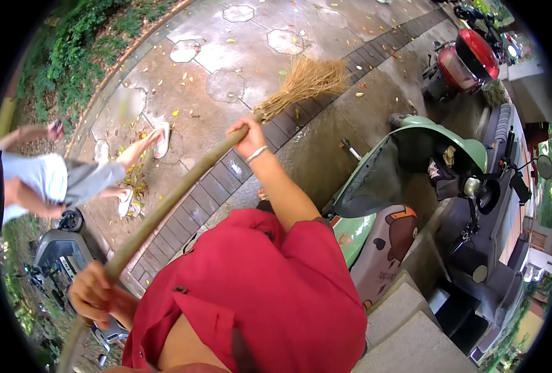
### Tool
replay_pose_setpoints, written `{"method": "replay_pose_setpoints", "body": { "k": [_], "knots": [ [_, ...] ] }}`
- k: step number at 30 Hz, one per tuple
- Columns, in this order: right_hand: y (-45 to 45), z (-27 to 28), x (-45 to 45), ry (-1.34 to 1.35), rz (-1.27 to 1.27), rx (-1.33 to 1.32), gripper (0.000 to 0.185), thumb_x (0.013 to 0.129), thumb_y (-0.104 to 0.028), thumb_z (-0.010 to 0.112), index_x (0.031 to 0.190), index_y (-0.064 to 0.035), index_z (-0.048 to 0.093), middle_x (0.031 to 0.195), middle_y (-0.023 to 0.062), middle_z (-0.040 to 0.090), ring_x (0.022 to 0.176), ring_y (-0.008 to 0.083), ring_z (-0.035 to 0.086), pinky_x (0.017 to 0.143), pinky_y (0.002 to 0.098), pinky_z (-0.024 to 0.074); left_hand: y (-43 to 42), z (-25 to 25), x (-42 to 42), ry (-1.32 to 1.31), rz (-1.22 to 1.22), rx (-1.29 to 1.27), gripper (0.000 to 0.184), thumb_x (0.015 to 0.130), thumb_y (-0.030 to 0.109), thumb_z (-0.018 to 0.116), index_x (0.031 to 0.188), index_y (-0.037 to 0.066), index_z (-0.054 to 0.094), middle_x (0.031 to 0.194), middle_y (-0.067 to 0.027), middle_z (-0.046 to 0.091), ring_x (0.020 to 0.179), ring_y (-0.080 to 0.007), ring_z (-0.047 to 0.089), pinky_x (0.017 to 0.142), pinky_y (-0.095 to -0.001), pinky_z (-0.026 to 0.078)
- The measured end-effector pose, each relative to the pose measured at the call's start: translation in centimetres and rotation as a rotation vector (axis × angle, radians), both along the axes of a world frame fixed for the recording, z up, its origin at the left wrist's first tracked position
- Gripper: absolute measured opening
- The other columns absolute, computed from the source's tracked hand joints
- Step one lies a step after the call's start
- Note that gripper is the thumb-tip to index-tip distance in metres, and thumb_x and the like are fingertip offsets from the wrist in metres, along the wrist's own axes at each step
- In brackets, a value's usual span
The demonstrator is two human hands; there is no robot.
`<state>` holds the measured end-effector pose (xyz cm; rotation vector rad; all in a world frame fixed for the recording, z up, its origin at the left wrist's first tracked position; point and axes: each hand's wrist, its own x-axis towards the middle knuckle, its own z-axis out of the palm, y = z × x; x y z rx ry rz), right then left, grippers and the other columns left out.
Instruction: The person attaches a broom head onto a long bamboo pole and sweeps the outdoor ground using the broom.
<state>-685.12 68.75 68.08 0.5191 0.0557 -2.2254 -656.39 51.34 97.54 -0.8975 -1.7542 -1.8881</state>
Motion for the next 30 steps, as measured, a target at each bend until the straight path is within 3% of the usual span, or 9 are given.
{"method": "replay_pose_setpoints", "body": {
  "k": [3,7,9,11,13,15,18,21,30],
  "knots": [
    [-0.5,1.2,3.2,-0.086,0.064,0.056,0.008,0.070,-0.005,0.050,0.064,-0.0024,0.045,0.061,0.0089,0.047,0.063,0.0213,0.048,0.068,0.0357,0.0423,-3.2,1.2,2.0,0.055,0.322,0.320,0.016,0.064,0.014,0.067,0.060,0.015,0.052,0.047,0.0081,0.052,0.042,-0.0017,0.048,0.058,-0.0196,0.037],
    [-1.2,1.3,8.9,-0.418,0.104,0.019,0.007,0.070,-0.003,0.050,0.073,-0.0003,0.044,0.069,0.0106,0.047,0.067,0.0230,0.047,0.071,0.0398,0.0437,-7.1,4.6,0.8,0.050,0.178,0.573,0.017,0.066,0.005,0.052,0.056,0.011,0.039,0.037,0.0078,0.040,0.033,-0.0040,0.039,0.061,-0.0205,0.032],
    [-1.0,0.7,10.5,-0.555,0.204,0.057,0.011,0.072,-0.001,0.047,0.081,0.0034,0.042,0.076,0.0127,0.046,0.072,0.0239,0.047,0.078,0.0425,0.0410,-9.2,4.8,1.1,-0.010,0.446,0.610,0.020,0.068,0.004,0.048,0.054,0.011,0.036,0.036,0.0062,0.032,0.035,-0.0050,0.034,0.064,-0.0215,0.033],
    [-0.7,-0.5,10.5,-0.555,0.285,0.087,0.011,0.073,-0.001,0.046,0.081,0.0040,0.041,0.077,0.0135,0.046,0.072,0.0246,0.047,0.080,0.0431,0.0403,-6.4,4.5,-2.1,-0.124,0.289,0.738,0.029,0.070,-0.001,0.043,0.051,0.014,0.028,0.039,0.0021,0.025,0.044,-0.0058,0.030,0.064,-0.0256,0.030],
    [-1.1,-1.0,9.0,-0.538,0.294,0.101,0.010,0.073,-0.001,0.046,0.081,0.0040,0.041,0.076,0.0137,0.046,0.072,0.0251,0.047,0.079,0.0431,0.0406,-5.0,3.4,-1.1,-0.013,0.467,0.753,0.030,0.069,-0.002,0.044,0.050,0.014,0.026,0.040,0.0034,0.025,0.041,-0.0064,0.028,0.059,-0.0268,0.029],
    [-2.1,-4.5,7.3,-0.440,0.268,0.043,0.010,0.073,-0.002,0.047,0.078,0.0031,0.040,0.072,0.0137,0.045,0.071,0.0265,0.047,0.075,0.0428,0.0419,-1.9,1.6,-0.7,0.050,0.374,0.730,0.027,0.070,0.002,0.048,0.053,0.014,0.031,0.039,0.0059,0.028,0.038,-0.0054,0.027,0.059,-0.0249,0.028],
    [0.8,-6.1,3.5,-0.272,0.205,0.094,0.009,0.071,-0.002,0.050,0.070,0.0005,0.042,0.065,0.0121,0.045,0.067,0.0255,0.047,0.069,0.0394,0.0429,2.2,-3.2,-0.1,-0.044,0.623,0.491,0.024,0.073,0.014,0.057,0.058,0.013,0.037,0.040,0.0059,0.033,0.041,-0.0049,0.035,0.057,-0.0235,0.028],
    [3.8,-7.5,0.2,-0.188,0.123,0.140,0.010,0.071,-0.002,0.052,0.066,-0.0025,0.044,0.063,0.0086,0.046,0.064,0.0208,0.047,0.066,0.0349,0.0428,4.3,-6.4,-0.3,-0.134,0.582,0.515,0.017,0.072,0.014,0.058,0.065,0.012,0.043,0.043,0.0044,0.036,0.042,-0.0058,0.037,0.058,-0.0237,0.028],
    [6.2,-4.7,5.1,-0.154,0.192,0.255,0.008,0.072,-0.006,0.051,0.067,-0.0022,0.046,0.063,0.0079,0.047,0.065,0.0209,0.047,0.069,0.0386,0.0424,3.1,-5.0,3.3,-0.026,0.651,0.519,0.020,0.071,0.019,0.063,0.069,0.011,0.045,0.042,0.0063,0.043,0.035,-0.0048,0.039,0.055,-0.0229,0.028]
  ]
}}
